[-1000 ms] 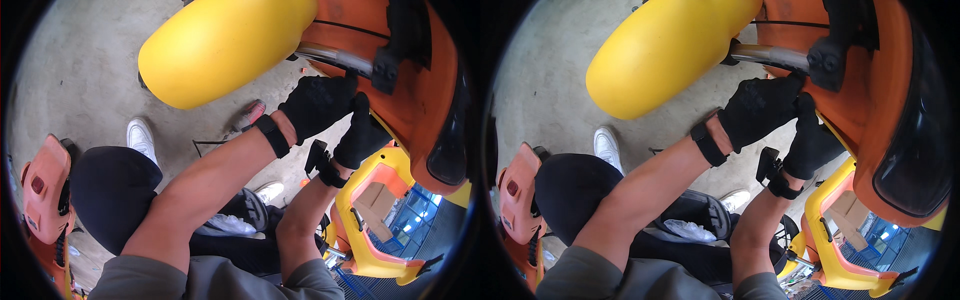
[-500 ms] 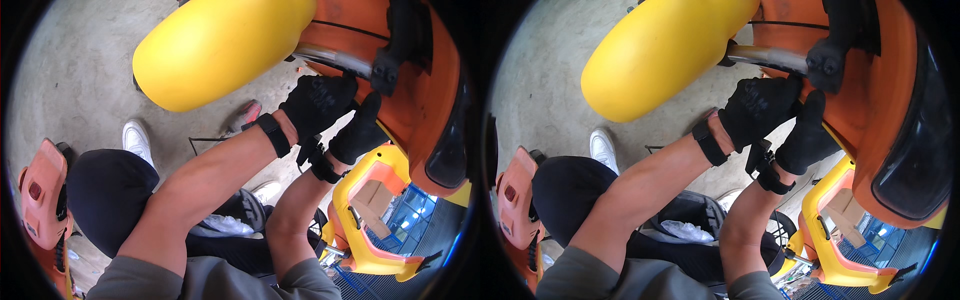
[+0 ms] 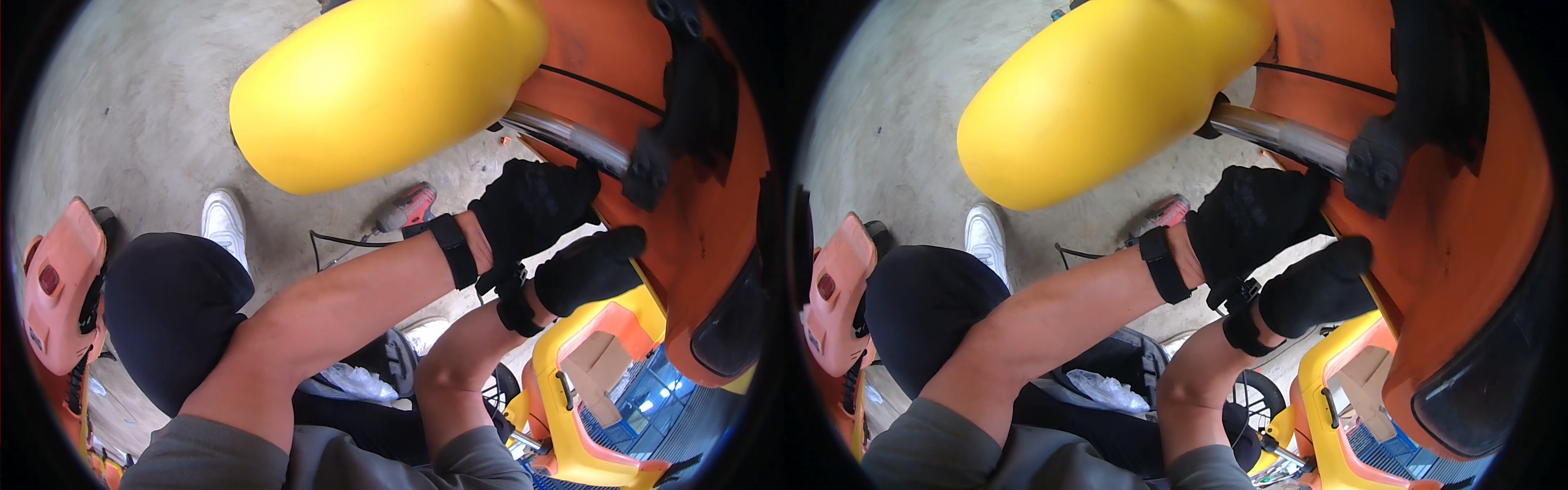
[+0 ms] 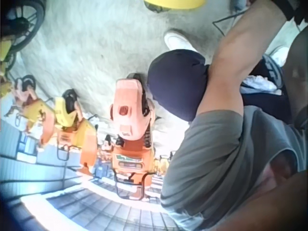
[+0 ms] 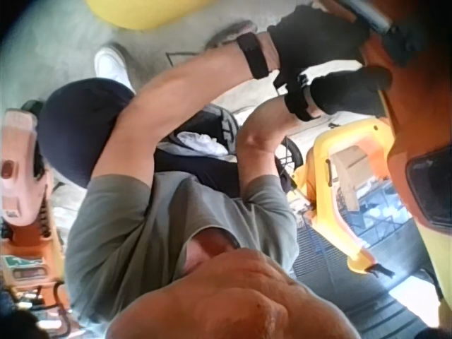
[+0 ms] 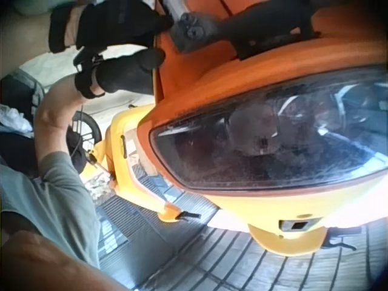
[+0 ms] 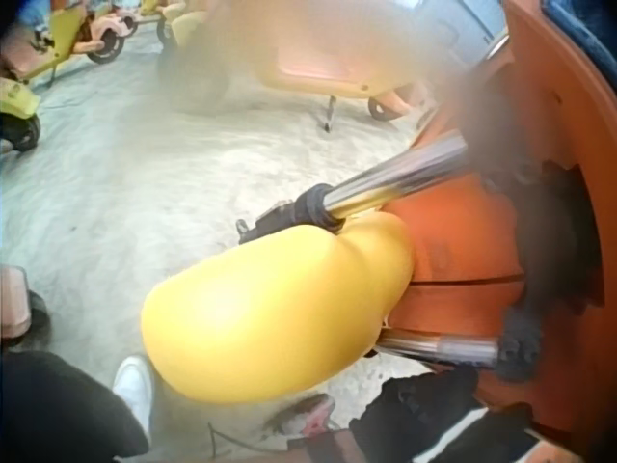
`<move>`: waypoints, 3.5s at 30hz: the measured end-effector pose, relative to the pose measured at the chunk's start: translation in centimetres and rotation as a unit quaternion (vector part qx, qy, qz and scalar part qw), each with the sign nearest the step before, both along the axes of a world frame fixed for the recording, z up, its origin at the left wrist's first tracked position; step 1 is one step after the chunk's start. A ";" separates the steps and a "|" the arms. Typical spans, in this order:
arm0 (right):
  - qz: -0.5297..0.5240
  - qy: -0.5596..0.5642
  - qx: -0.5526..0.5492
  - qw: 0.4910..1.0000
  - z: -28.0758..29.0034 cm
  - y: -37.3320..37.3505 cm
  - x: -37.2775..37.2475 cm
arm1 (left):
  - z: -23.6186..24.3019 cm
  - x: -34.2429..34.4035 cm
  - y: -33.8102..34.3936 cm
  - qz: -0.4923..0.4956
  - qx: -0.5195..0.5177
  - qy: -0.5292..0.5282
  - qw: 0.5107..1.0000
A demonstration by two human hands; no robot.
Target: The person assembles or repairs the body panels of a yellow and orange electric scooter, using an electric screwdriver to secure fasteners on the underside and side panels.
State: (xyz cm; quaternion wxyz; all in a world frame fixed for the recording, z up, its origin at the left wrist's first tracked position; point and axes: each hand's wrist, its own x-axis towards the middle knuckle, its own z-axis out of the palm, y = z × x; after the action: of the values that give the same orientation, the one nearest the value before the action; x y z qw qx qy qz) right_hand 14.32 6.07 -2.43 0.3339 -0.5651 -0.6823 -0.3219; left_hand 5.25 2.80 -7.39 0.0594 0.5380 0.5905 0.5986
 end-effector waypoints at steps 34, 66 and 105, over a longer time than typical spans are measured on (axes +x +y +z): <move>0.166 0.319 -0.142 0.922 0.4 -0.2 -2.3 | -0.6 -0.3 0.9 -0.009 0.050 -0.073 0.996; 0.342 0.220 -0.251 0.879 1.3 1.7 3.0 | -1.7 -0.3 1.7 -0.035 0.025 -0.022 0.999; 0.294 -0.194 -0.535 0.768 4.6 -7.1 13.3 | -1.5 -3.4 3.3 -0.088 0.095 0.089 0.988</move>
State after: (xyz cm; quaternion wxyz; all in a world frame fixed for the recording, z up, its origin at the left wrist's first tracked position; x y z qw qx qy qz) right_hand 27.67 -1.07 2.16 -0.0833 -0.3498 -0.9271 0.1059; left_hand 1.86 6.06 -8.86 0.0083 0.6423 0.4844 0.5939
